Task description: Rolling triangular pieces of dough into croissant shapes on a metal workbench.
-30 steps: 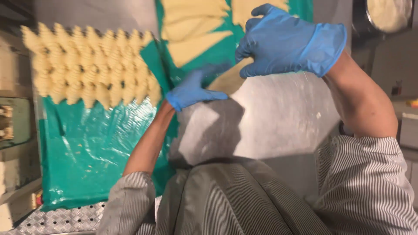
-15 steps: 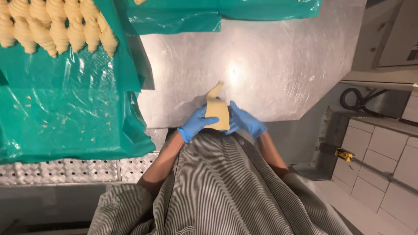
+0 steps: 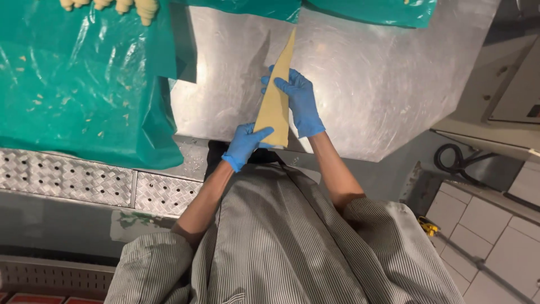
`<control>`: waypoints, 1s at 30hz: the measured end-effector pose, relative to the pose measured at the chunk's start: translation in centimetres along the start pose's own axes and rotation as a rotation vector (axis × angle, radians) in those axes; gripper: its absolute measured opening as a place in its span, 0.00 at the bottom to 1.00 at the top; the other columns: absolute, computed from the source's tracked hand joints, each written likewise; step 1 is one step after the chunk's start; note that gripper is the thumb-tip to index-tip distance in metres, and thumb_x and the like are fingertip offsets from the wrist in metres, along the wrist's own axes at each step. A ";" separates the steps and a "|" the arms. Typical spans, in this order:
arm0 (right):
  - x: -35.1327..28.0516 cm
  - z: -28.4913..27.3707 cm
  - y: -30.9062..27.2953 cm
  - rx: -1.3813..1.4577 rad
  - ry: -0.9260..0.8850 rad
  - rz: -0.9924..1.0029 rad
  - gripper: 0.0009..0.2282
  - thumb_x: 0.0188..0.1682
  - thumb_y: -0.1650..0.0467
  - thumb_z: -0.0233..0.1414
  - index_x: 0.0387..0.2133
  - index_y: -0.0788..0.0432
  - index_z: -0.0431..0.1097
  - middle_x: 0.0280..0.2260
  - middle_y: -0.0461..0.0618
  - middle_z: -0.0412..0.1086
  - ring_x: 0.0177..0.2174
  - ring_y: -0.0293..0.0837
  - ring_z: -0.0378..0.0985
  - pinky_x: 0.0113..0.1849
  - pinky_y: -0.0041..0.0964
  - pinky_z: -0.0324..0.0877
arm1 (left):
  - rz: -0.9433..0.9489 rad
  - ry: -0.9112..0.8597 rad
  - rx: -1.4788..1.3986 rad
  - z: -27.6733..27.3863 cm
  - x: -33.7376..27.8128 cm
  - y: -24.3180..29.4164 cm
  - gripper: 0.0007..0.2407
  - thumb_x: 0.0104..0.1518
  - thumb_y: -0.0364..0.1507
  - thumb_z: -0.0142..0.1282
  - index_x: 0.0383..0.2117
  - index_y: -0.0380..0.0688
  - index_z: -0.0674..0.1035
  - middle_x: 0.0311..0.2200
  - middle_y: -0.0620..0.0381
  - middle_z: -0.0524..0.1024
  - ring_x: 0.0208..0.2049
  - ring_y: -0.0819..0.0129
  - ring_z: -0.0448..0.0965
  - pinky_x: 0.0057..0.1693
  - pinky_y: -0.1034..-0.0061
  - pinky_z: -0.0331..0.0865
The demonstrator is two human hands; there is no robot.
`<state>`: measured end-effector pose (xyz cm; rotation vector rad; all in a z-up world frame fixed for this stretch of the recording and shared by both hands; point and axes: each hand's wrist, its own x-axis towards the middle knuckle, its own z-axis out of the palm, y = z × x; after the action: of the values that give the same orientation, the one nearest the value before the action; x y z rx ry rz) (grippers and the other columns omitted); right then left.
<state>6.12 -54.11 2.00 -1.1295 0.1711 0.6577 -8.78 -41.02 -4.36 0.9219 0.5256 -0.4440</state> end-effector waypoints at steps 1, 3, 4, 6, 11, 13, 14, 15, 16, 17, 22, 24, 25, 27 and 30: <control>1.1 -0.8 2.0 0.000 -0.007 0.003 0.16 0.52 0.76 0.53 0.53 0.70 0.67 0.44 0.60 0.76 0.43 0.50 0.82 0.46 0.45 0.80 | 0.003 0.007 -0.002 -1.6 1.5 -2.8 0.13 0.58 0.26 0.61 0.46 0.31 0.80 0.40 0.52 0.83 0.39 0.69 0.85 0.45 0.74 0.82; 3.3 -2.2 6.3 0.101 0.075 0.163 0.15 0.52 0.77 0.55 0.51 0.74 0.69 0.42 0.62 0.77 0.39 0.52 0.83 0.43 0.45 0.80 | -0.002 0.215 -0.064 -5.1 4.4 -8.3 0.10 0.60 0.29 0.63 0.37 0.30 0.82 0.32 0.49 0.81 0.31 0.63 0.83 0.38 0.72 0.81; 3.5 -2.6 7.7 0.106 0.077 0.167 0.15 0.52 0.77 0.55 0.51 0.74 0.69 0.42 0.62 0.77 0.39 0.52 0.83 0.43 0.45 0.80 | -0.008 0.218 -0.061 -5.6 3.1 -9.0 0.10 0.60 0.29 0.63 0.37 0.30 0.82 0.32 0.49 0.81 0.31 0.63 0.83 0.38 0.72 0.81; 4.7 -3.3 9.6 0.110 0.090 0.132 0.13 0.50 0.76 0.53 0.48 0.72 0.69 0.41 0.61 0.78 0.37 0.52 0.83 0.41 0.44 0.81 | 0.013 0.316 0.162 -6.4 1.5 -9.5 0.15 0.62 0.34 0.65 0.28 0.30 0.82 0.25 0.46 0.79 0.26 0.62 0.79 0.33 0.70 0.75; 3.7 -2.3 9.7 0.106 0.142 0.149 0.12 0.51 0.75 0.55 0.47 0.71 0.71 0.40 0.62 0.78 0.36 0.51 0.83 0.40 0.43 0.80 | 0.327 0.337 1.174 -1.5 -6.1 -2.9 0.19 0.57 0.44 0.61 0.40 0.38 0.81 0.41 0.45 0.79 0.44 0.56 0.78 0.49 0.61 0.71; 4.3 -1.9 9.6 0.160 0.145 0.190 0.12 0.51 0.75 0.55 0.47 0.71 0.71 0.39 0.62 0.78 0.36 0.50 0.83 0.40 0.42 0.80 | 0.551 0.296 1.526 -1.4 -4.6 -3.6 0.24 0.56 0.47 0.60 0.49 0.39 0.78 0.51 0.44 0.76 0.54 0.52 0.74 0.58 0.57 0.67; 4.2 -2.0 9.7 0.141 0.144 0.187 0.12 0.51 0.75 0.56 0.47 0.72 0.72 0.39 0.63 0.78 0.36 0.50 0.83 0.40 0.42 0.80 | 0.635 0.191 1.644 -1.4 -3.6 -4.6 0.30 0.55 0.47 0.60 0.57 0.37 0.71 0.59 0.41 0.66 0.62 0.50 0.64 0.65 0.54 0.57; 4.1 -2.1 9.8 0.122 0.143 0.183 0.13 0.51 0.75 0.56 0.46 0.73 0.73 0.39 0.63 0.78 0.35 0.50 0.83 0.39 0.42 0.81 | 0.721 0.081 1.757 -1.4 -2.6 -5.6 0.36 0.54 0.47 0.60 0.66 0.35 0.63 0.68 0.38 0.57 0.70 0.48 0.54 0.71 0.51 0.47; 4.2 -2.0 9.7 0.122 0.148 0.176 0.13 0.51 0.75 0.56 0.46 0.73 0.73 0.39 0.63 0.78 0.35 0.50 0.83 0.39 0.42 0.81 | 0.729 0.074 1.756 -1.5 -1.7 -5.9 0.36 0.54 0.47 0.60 0.66 0.35 0.63 0.68 0.38 0.57 0.70 0.48 0.54 0.71 0.51 0.47; 4.3 -1.8 9.6 0.097 0.168 0.167 0.12 0.50 0.75 0.57 0.45 0.73 0.73 0.38 0.63 0.78 0.34 0.50 0.83 0.39 0.42 0.81 | 0.643 0.055 1.790 -1.5 -0.8 -6.1 0.39 0.54 0.46 0.61 0.68 0.36 0.59 0.70 0.39 0.52 0.72 0.47 0.49 0.72 0.50 0.42; 4.4 -1.2 8.8 0.088 0.190 0.180 0.12 0.50 0.75 0.57 0.43 0.74 0.74 0.36 0.63 0.79 0.32 0.50 0.84 0.37 0.40 0.81 | 0.557 0.057 1.912 -2.4 0.3 -8.1 0.42 0.52 0.45 0.62 0.71 0.39 0.55 0.73 0.42 0.47 0.74 0.47 0.44 0.73 0.47 0.39; 4.7 -0.6 7.8 0.063 0.213 0.123 0.10 0.51 0.75 0.57 0.40 0.75 0.74 0.35 0.64 0.79 0.31 0.50 0.84 0.36 0.40 0.81 | 0.566 0.069 1.918 -2.4 0.5 -8.3 0.42 0.52 0.45 0.62 0.71 0.40 0.54 0.73 0.42 0.47 0.74 0.47 0.44 0.73 0.46 0.38; 5.4 -0.8 7.5 0.062 0.212 0.119 0.10 0.51 0.75 0.57 0.40 0.75 0.74 0.35 0.64 0.79 0.31 0.50 0.84 0.36 0.40 0.81 | 0.570 0.070 1.918 -2.4 0.8 -8.4 0.42 0.52 0.45 0.62 0.71 0.40 0.54 0.73 0.42 0.47 0.74 0.47 0.44 0.73 0.46 0.38; 6.6 -1.1 7.6 0.033 0.265 0.064 0.09 0.50 0.74 0.58 0.38 0.73 0.76 0.33 0.62 0.79 0.30 0.48 0.84 0.35 0.39 0.81 | 0.548 0.065 1.900 -2.6 0.9 -8.9 0.41 0.53 0.44 0.61 0.72 0.40 0.54 0.73 0.42 0.46 0.74 0.47 0.43 0.73 0.46 0.37; 8.4 -1.1 6.1 0.041 0.250 0.010 0.10 0.50 0.72 0.58 0.36 0.72 0.76 0.29 0.60 0.78 0.26 0.48 0.83 0.29 0.40 0.78 | 0.546 0.069 1.880 -2.3 0.6 -8.2 0.40 0.54 0.44 0.59 0.71 0.39 0.54 0.73 0.42 0.46 0.74 0.47 0.43 0.73 0.46 0.37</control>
<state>9.62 -50.14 -7.02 -1.1696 0.4024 0.5183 -13.53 -43.49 -10.96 2.7838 -0.2995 -0.3085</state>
